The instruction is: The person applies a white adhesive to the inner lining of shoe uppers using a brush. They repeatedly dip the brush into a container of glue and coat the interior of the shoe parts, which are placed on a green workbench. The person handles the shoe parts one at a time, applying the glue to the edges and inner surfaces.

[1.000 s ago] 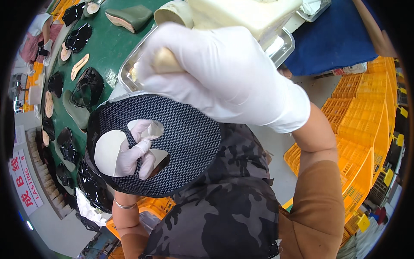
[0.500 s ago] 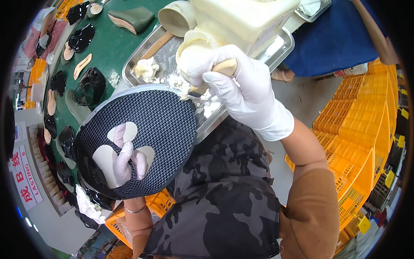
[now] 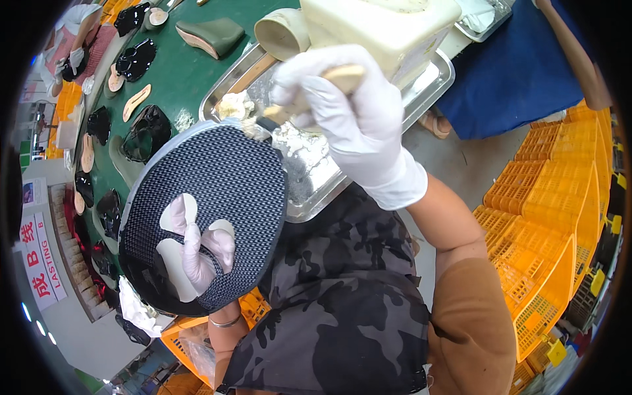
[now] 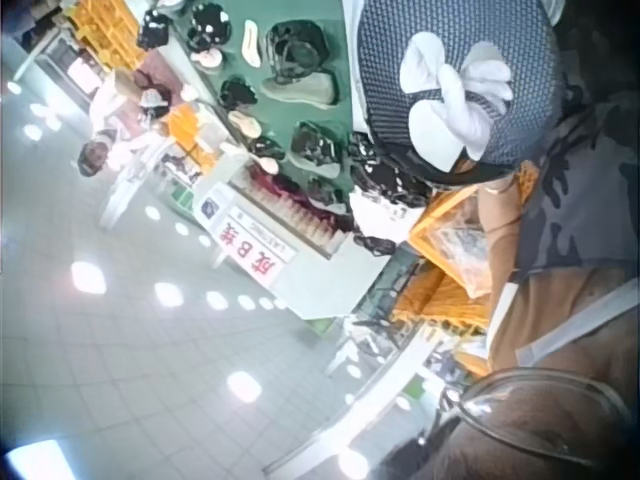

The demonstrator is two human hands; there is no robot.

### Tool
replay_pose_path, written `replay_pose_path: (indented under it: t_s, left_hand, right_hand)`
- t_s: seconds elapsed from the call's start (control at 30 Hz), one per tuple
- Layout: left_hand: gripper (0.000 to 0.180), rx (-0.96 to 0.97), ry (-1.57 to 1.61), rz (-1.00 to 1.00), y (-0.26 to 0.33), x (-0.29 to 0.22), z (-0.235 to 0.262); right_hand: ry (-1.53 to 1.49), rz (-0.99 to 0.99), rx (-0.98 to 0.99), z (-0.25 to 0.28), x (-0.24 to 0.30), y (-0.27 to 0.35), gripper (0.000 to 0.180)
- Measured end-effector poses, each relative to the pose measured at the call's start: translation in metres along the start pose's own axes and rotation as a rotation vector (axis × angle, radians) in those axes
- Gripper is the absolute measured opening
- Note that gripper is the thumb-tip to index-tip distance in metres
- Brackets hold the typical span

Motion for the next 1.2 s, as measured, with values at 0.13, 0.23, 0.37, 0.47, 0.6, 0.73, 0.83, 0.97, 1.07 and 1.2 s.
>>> replay_pose_path:
  t_s: [0.13,0.23,0.37,0.47,0.6,0.73,0.83,0.97,1.07,1.2]
  left_hand:
    - [0.041,-0.181,0.004,-0.058,-0.002,0.002,0.024]
    - [0.042,-0.017,0.006,-0.115,-0.008,-0.001,0.016]
    - [0.041,-0.017,0.033,-0.063,-0.004,0.004,0.016]
    - [0.038,-0.052,0.12,-0.084,-0.002,0.002,0.016]
    - [0.036,-0.091,0.037,-0.195,-0.008,-0.012,0.015]
    - [0.037,-0.16,-0.197,-0.22,-0.012,-0.017,0.009]
    - [0.035,-0.133,-0.201,-0.306,-0.012,-0.022,0.002]
    - [0.035,-0.08,-0.154,-0.412,-0.01,-0.029,-0.002]
    - [0.034,-0.216,-0.22,-0.541,-0.009,-0.037,0.007]
    - [0.035,-0.245,-0.306,-0.63,-0.012,-0.039,0.004]
  right_hand:
    - [0.019,-0.116,-0.011,-0.001,0.0,0.026,0.015]
    - [0.045,-0.271,-0.043,0.002,-0.002,0.036,0.024]
    - [-0.059,-0.141,-0.183,0.009,-0.002,0.019,0.013]
    - [-0.058,-0.157,-0.148,-0.002,-0.013,0.012,0.013]
    - [-0.124,-0.349,-0.191,-0.012,-0.019,0.033,0.01]
    - [-0.117,-0.495,-0.132,-0.014,-0.009,0.052,0.011]
    - [-0.142,-0.383,-0.188,-0.004,-0.006,0.039,0.01]
    - [-0.17,-0.331,-0.263,-0.008,-0.02,0.025,0.01]
    - [-0.18,-0.437,-0.241,-0.023,-0.021,0.039,0.011]
    - [-0.154,-0.57,-0.17,-0.029,-0.012,0.054,0.01]
Point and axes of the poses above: each hand's wrist, its own y-axis away from the middle knuckle, its own z-axis out of the back of the hand, x = y × z, the point moved 8 cm from there along -y, towards the middle knuckle, and after that the axes turned 1 degree about x, right-handed, at the moved point
